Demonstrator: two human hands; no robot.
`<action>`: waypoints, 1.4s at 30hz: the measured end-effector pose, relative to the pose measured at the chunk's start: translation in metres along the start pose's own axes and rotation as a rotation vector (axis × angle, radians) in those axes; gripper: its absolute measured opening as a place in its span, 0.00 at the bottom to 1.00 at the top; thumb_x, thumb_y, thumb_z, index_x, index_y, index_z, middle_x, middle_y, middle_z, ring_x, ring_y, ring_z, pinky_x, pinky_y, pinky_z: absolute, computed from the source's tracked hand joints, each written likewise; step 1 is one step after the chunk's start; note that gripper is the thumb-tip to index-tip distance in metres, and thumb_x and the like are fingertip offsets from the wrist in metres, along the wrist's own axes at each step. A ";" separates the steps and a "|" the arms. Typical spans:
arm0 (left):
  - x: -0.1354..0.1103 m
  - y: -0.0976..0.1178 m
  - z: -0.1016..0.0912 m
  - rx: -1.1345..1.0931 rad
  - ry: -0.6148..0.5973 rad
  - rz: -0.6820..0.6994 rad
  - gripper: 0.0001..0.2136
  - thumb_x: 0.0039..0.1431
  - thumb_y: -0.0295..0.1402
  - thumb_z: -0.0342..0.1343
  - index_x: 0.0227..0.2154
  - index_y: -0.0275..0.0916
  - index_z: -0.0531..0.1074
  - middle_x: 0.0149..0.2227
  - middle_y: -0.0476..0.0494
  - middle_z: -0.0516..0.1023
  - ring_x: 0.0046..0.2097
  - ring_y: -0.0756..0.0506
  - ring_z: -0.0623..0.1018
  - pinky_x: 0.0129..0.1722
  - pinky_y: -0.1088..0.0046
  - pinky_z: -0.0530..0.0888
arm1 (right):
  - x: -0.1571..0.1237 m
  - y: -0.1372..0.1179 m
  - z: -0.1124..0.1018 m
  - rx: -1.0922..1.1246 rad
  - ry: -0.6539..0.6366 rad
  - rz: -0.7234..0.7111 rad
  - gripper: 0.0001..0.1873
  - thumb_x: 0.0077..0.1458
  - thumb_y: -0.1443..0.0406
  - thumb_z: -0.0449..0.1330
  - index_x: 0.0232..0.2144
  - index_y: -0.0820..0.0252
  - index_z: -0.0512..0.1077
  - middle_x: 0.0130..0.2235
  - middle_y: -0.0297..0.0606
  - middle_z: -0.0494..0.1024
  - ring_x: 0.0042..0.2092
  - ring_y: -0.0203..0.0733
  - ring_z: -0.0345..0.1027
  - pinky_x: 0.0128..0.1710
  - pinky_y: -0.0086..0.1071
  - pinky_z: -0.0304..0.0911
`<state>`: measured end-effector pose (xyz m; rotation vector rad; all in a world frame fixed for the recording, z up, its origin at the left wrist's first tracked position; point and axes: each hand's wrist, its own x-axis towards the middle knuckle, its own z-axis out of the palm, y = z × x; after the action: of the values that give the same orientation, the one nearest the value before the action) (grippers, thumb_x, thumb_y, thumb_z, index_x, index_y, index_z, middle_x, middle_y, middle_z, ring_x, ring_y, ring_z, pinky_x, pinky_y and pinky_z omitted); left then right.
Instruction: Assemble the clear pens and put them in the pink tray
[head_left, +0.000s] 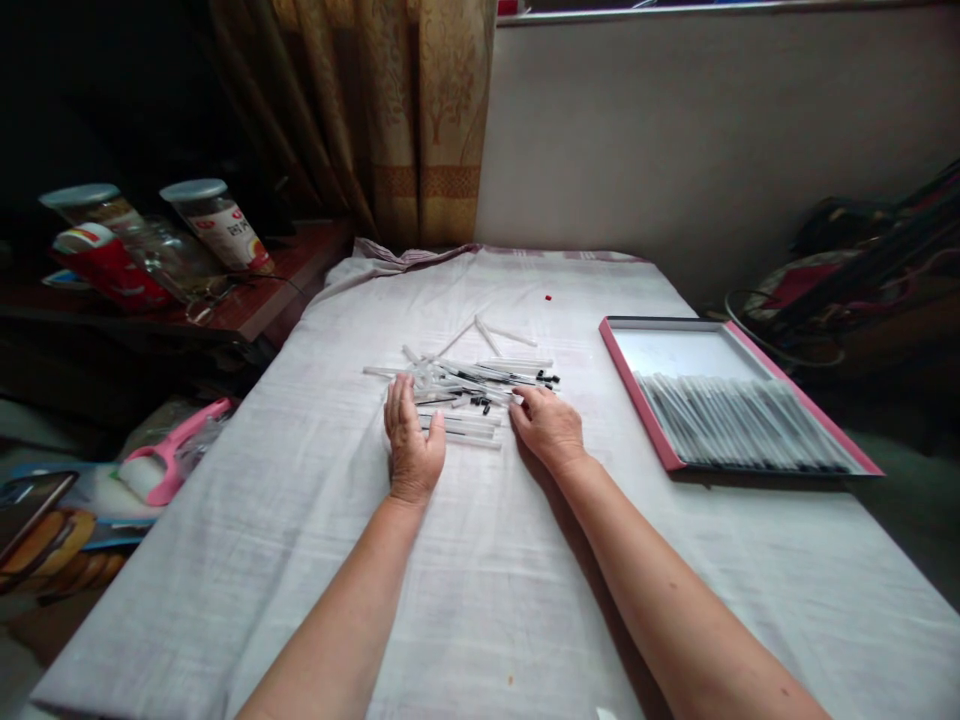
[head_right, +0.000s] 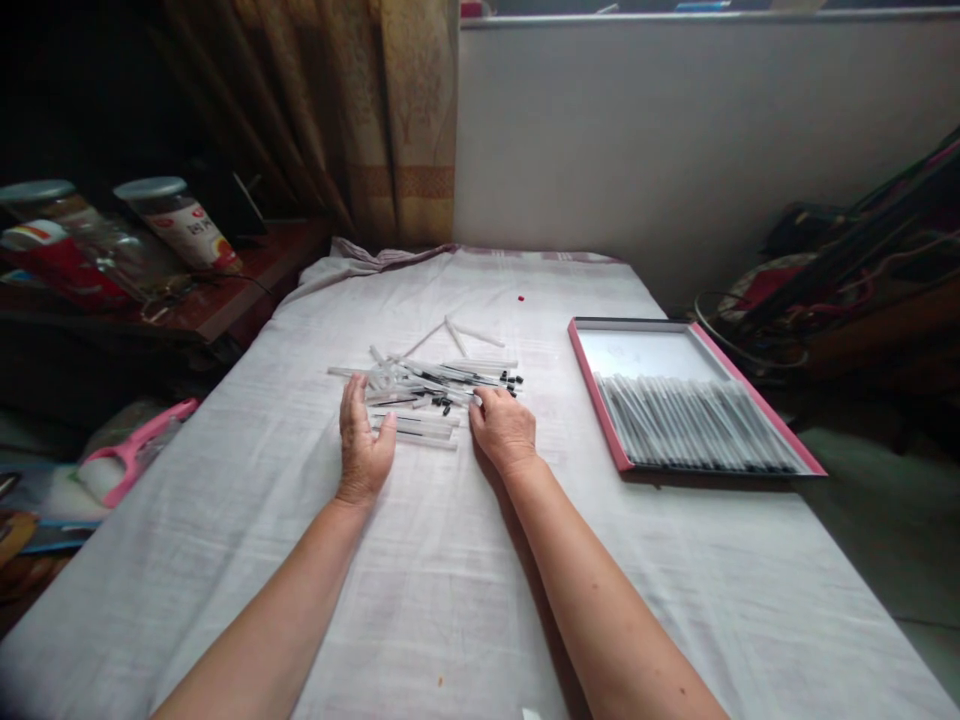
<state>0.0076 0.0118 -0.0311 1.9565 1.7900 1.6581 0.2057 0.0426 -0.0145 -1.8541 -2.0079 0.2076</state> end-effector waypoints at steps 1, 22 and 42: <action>0.001 0.001 -0.001 -0.030 -0.020 -0.027 0.23 0.55 0.24 0.48 0.56 0.35 0.64 0.58 0.34 0.69 0.62 0.41 0.64 0.62 0.60 0.60 | 0.001 0.000 0.001 -0.008 -0.005 0.005 0.14 0.59 0.61 0.53 0.44 0.55 0.75 0.42 0.44 0.78 0.38 0.47 0.72 0.33 0.35 0.63; -0.002 0.038 -0.017 0.193 -0.454 0.322 0.16 0.63 0.42 0.49 0.48 0.39 0.71 0.46 0.38 0.77 0.49 0.39 0.75 0.55 0.59 0.63 | -0.050 -0.010 -0.005 1.010 0.072 0.087 0.09 0.52 0.58 0.58 0.31 0.58 0.70 0.29 0.37 0.76 0.27 0.37 0.68 0.28 0.31 0.65; -0.010 0.019 -0.021 0.096 -0.527 -0.151 0.16 0.66 0.40 0.40 0.32 0.41 0.69 0.23 0.49 0.74 0.27 0.47 0.76 0.27 0.75 0.64 | -0.004 0.004 -0.003 0.106 0.009 0.046 0.10 0.57 0.64 0.53 0.34 0.58 0.75 0.37 0.40 0.79 0.36 0.42 0.72 0.35 0.31 0.61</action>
<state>0.0093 -0.0147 -0.0168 1.9857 1.7661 0.9096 0.2110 0.0385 -0.0142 -1.8322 -1.9112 0.3121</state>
